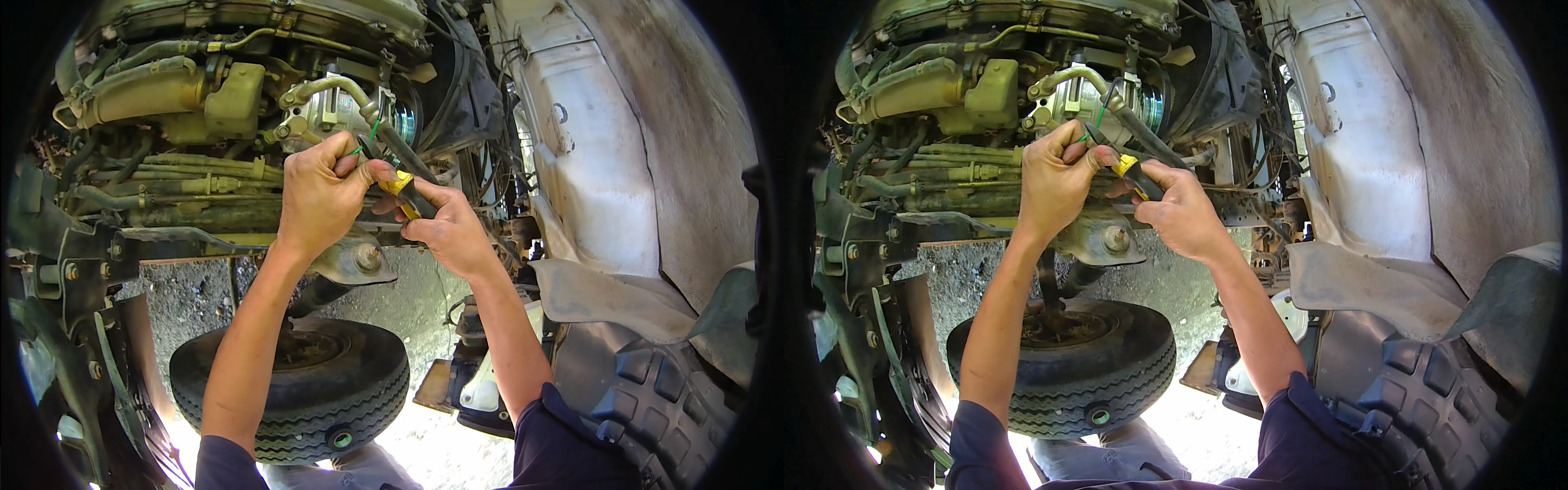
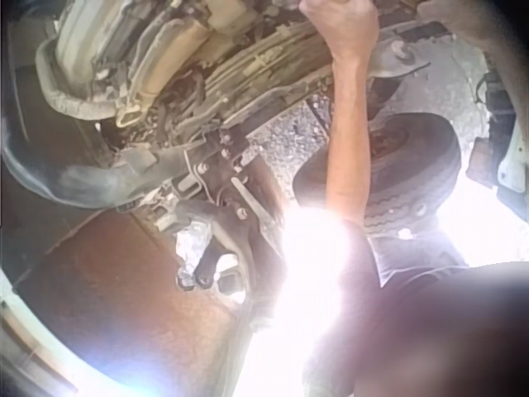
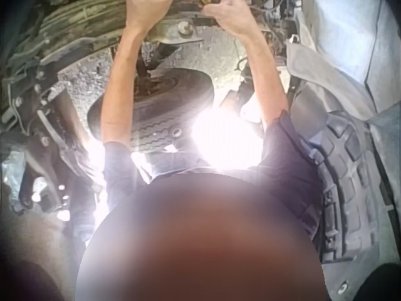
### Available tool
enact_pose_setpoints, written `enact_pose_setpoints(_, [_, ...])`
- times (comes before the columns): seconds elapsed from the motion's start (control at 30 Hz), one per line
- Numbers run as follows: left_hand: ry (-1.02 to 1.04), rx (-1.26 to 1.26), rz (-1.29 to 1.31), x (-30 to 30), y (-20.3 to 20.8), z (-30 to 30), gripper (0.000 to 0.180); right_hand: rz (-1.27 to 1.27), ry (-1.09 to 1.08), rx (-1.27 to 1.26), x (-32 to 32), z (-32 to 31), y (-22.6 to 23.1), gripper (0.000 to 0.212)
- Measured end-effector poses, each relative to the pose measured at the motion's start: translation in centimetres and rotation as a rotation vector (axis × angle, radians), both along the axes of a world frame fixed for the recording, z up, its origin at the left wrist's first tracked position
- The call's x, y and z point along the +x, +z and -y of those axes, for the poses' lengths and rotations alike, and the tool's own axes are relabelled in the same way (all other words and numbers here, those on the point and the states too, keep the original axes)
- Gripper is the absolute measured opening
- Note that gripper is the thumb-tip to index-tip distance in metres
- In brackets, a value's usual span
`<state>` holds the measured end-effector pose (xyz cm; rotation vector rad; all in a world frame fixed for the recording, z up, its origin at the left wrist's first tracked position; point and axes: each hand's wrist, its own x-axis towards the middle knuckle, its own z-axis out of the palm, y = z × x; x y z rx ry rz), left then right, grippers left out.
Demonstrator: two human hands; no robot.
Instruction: The person works under the hood of a truck, stripping and taping a green wire, then secures it with electrical tape. They then move away from the vehicle and walk toward a workbench area.
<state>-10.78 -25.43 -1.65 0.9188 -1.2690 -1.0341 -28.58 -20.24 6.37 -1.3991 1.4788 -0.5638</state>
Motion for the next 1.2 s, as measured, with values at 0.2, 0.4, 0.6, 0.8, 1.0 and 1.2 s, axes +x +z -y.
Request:
enact_pose_setpoints(0.2, [-0.097, 0.047, 0.071, 0.6, 0.6, -0.1, 0.053, 0.132, -0.095, 0.029, 0.5, -1.1, -0.2, 0.040])
enact_pose_setpoints(0.4, [-0.159, -0.048, 0.120, 2.3, 1.5, -0.1, 0.032, 0.087, -0.057, 0.032, 0.3, -1.2, -0.2, 0.052])
enact_pose_setpoints(0.6, [-0.184, -0.048, 0.202, 3.6, 1.8, 0.3, 0.018, -0.038, -0.012, -0.017, 0.1, -1.2, 0.4, 0.054])
enact_pose_setpoints(0.8, [-0.380, 0.150, -0.031, 3.6, 2.0, 0.1, 0.026, -0.116, 0.011, -0.107, 0.6, -1.1, 0.7, 0.035])
enact_pose_setpoints(1.0, [-0.436, 0.216, 0.049, 3.5, 1.8, 0.9, 0.035, -0.258, 0.071, -0.239, 1.1, -0.9, 0.9, 0.036])
enact_pose_setpoints(1.2, [-0.480, 0.294, -0.116, 2.8, 1.6, 0.3, 0.026, -0.211, 0.044, -0.169, 0.8, -0.8, 1.0, 0.038])
